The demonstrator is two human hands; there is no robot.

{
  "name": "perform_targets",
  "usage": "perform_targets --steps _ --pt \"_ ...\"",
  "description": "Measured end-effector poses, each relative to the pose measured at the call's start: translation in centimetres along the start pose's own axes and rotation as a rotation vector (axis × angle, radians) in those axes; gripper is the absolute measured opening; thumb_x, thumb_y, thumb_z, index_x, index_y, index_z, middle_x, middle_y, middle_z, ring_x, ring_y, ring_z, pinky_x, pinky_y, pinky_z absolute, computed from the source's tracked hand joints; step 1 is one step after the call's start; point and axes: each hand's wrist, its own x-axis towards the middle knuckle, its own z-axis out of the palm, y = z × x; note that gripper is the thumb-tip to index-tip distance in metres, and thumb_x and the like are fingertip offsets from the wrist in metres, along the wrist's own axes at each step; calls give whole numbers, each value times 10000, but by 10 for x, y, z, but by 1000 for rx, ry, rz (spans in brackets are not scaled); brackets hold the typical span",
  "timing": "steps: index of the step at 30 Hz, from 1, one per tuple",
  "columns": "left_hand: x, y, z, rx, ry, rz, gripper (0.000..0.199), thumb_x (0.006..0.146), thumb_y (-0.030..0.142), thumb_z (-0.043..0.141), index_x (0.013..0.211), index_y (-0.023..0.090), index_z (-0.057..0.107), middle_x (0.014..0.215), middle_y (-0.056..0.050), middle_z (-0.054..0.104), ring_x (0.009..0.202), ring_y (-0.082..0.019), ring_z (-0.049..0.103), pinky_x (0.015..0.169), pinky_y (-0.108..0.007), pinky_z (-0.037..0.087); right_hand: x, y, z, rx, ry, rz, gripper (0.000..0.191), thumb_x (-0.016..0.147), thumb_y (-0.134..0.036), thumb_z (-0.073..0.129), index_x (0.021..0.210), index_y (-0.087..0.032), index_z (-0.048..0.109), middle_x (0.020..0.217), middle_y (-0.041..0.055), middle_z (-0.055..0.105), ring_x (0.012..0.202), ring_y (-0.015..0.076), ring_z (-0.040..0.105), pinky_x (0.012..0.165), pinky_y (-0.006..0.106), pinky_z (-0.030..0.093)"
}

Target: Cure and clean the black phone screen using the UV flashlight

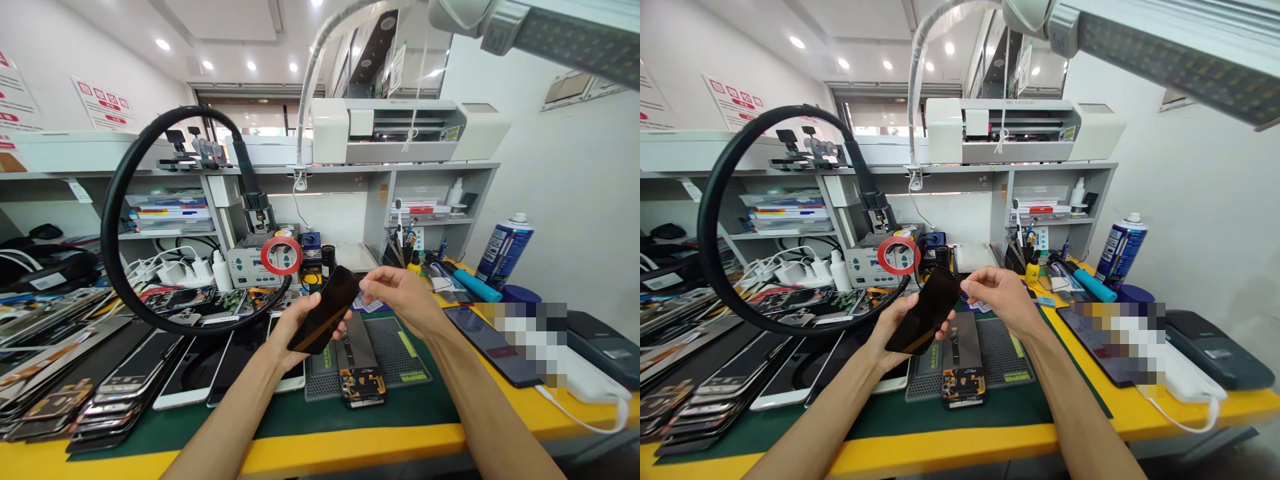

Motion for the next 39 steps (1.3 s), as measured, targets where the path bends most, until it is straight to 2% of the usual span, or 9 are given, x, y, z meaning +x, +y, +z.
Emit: perform_targets --steps 6,10,14,18,26,30,35,39 --pt "1 -1 -3 -3 23 -29 511 855 447 623 1155 40 696 1024 -213 716 812 -237 665 717 -319 517 1 -1 -1 -73 46 -15 345 720 -450 842 790 -140 709 693 52 674 649 142 612 658 263 482" --pt "1 0 1 -5 55 -56 517 864 450 609 1143 24 697 1019 -224 715 794 -243 665 691 -327 519 1 0 -1 -116 97 -27 342 709 -453 847 785 -149 712 685 42 667 632 136 597 624 254 467" --pt "0 3 5 -2 71 -61 496 855 463 620 1103 42 709 1004 -221 720 781 -249 668 670 -329 520 1 1 -1 -150 96 -38 335 733 -460 828 795 -153 710 683 39 665 618 133 596 598 245 467" --pt "-1 4 5 -16 87 -83 470 862 459 612 1082 56 712 1006 -218 724 794 -259 677 684 -342 526 0 0 1 -119 106 -26 353 700 -451 849 781 -141 701 639 35 646 575 128 583 558 238 467" --pt "1 3 1 -18 87 -89 496 880 467 568 1106 43 693 1020 -233 725 791 -266 689 662 -344 529 3 -1 6 -79 129 16 394 643 -423 886 828 -119 716 682 40 661 544 110 583 540 223 491" --pt "0 4 0 -31 54 -97 523 878 478 567 1148 45 681 1005 -217 725 771 -257 683 674 -351 530 3 -1 5 -85 75 53 392 676 -439 867 860 -118 739 688 49 662 571 120 598 553 229 495" --pt "-3 4 -1 -14 16 -101 513 850 440 606 1183 57 675 1048 -210 723 834 -269 694 724 -359 538 7 0 1 -62 -8 160 424 648 -444 880 854 -100 742 661 66 654 593 137 603 580 254 510" --pt "-6 6 -2 23 -65 -101 523 808 432 658 1183 68 676 1094 -203 714 887 -276 693 759 -370 545 13 -2 -4 -13 -145 162 397 668 -431 872 831 -100 726 673 58 649 610 132 605 600 254 516"
